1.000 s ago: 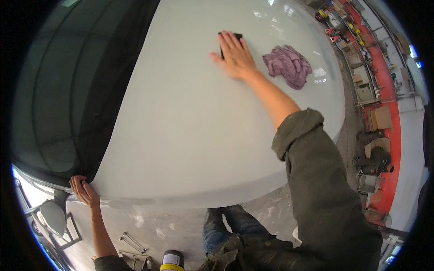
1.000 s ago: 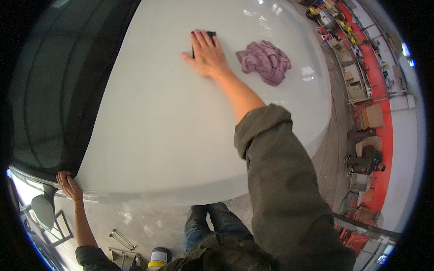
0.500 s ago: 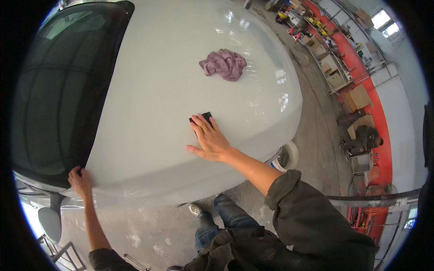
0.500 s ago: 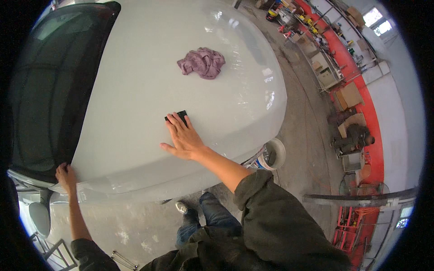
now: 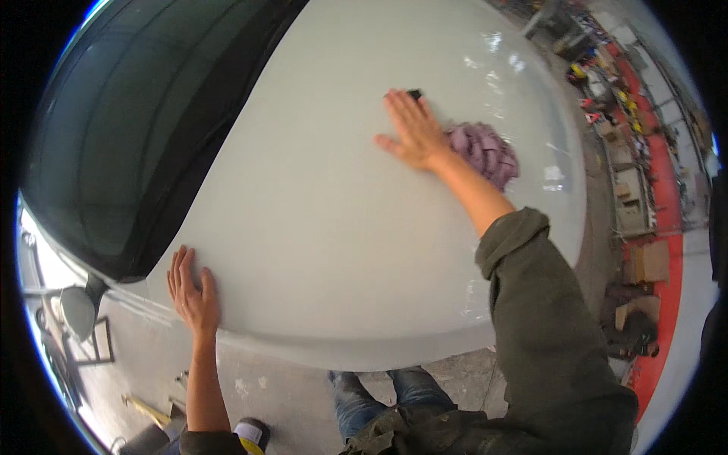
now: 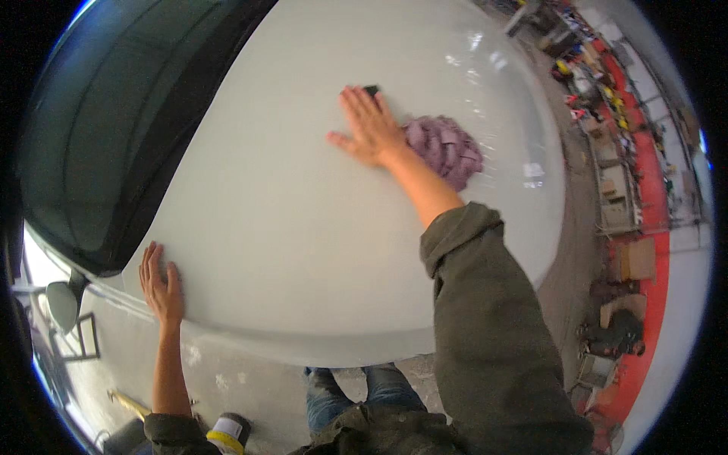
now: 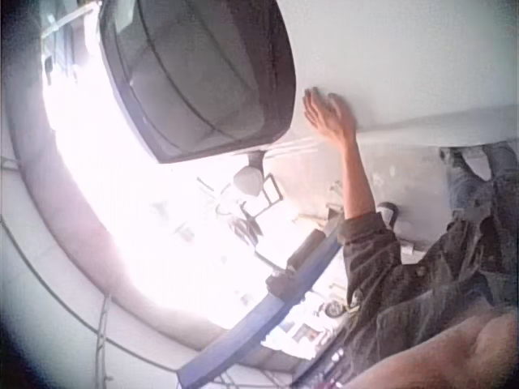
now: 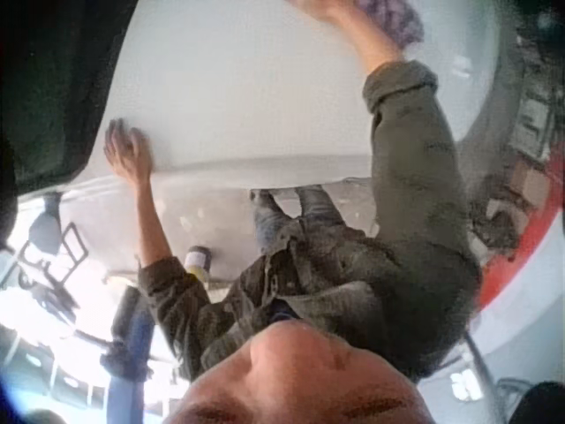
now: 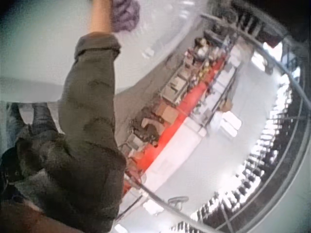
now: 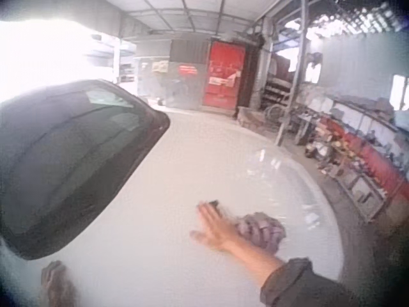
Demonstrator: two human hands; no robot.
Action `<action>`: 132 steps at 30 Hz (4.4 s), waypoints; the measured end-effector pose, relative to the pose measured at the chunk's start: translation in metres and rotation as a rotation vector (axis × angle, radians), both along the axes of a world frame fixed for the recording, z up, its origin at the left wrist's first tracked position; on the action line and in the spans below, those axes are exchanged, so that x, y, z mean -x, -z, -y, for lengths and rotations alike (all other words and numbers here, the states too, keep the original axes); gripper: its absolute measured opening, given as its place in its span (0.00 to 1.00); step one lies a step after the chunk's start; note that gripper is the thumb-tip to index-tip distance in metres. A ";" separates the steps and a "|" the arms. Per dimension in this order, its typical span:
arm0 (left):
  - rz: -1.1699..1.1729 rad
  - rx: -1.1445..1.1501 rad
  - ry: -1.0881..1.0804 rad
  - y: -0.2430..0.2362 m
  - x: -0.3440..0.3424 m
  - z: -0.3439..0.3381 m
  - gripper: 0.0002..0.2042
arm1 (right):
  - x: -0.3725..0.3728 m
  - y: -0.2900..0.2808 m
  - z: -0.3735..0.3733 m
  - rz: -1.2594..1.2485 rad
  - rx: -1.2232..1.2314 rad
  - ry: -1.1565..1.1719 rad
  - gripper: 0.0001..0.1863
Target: The person sands the hood of a white car using a sanding block and water, repeatedly dipping the block into a bucket and wiping the surface with a cloth. The person works across the hood, moving from the center toward the edges and windshield.
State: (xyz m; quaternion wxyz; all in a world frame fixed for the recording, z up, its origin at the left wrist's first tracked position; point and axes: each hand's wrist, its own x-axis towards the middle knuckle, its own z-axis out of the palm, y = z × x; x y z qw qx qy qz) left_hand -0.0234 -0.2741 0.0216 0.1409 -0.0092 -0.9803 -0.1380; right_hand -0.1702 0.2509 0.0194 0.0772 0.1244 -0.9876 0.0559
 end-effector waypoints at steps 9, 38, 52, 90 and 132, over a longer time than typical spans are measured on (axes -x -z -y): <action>-0.004 0.029 -0.002 0.021 0.011 0.013 0.22 | -0.098 0.010 0.035 0.013 0.022 -0.168 0.53; -0.029 -0.020 0.074 0.058 0.029 0.052 0.22 | -0.324 -0.003 -0.092 0.247 0.068 -0.276 0.51; -0.005 -0.073 0.833 -0.046 0.060 -0.504 0.36 | -0.351 -0.007 -0.138 0.206 0.131 -0.099 0.46; -0.067 0.062 -0.290 0.017 -0.071 -0.189 0.38 | -0.218 -0.015 -0.112 0.188 0.036 -0.689 0.39; 0.037 -0.004 -0.349 0.000 -0.081 -0.196 0.38 | -0.228 0.005 -0.203 0.355 -0.040 -0.407 0.53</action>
